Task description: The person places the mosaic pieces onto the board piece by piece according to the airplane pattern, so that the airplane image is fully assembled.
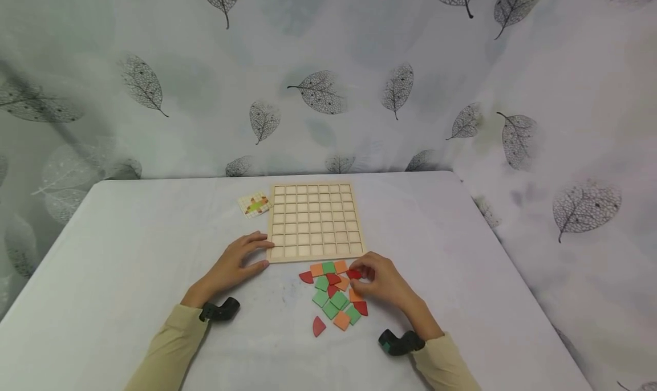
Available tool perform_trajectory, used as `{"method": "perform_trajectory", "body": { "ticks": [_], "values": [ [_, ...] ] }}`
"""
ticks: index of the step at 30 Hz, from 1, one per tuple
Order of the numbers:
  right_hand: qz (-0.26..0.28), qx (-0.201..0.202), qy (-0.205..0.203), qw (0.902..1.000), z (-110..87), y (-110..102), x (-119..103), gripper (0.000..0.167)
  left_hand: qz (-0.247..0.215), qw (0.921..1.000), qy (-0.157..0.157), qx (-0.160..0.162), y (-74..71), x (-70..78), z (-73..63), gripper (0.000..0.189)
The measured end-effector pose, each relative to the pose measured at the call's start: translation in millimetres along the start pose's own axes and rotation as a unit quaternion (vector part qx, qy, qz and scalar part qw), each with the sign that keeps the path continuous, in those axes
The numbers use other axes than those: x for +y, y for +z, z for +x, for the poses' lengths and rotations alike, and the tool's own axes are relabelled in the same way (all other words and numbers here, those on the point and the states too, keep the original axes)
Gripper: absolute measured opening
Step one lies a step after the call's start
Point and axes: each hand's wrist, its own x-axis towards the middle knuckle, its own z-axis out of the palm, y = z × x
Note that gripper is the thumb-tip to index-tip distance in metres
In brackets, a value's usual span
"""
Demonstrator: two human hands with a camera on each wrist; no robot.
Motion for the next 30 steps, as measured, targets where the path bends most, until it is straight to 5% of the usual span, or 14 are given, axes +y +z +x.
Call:
{"method": "perform_trajectory", "body": {
  "ticks": [30],
  "values": [
    [-0.005, 0.029, -0.023, 0.9993, 20.5, -13, 6, 0.023, 0.004, 1.0, 0.005, 0.007, 3.1, 0.1, -0.9, 0.042]
  ]
}}
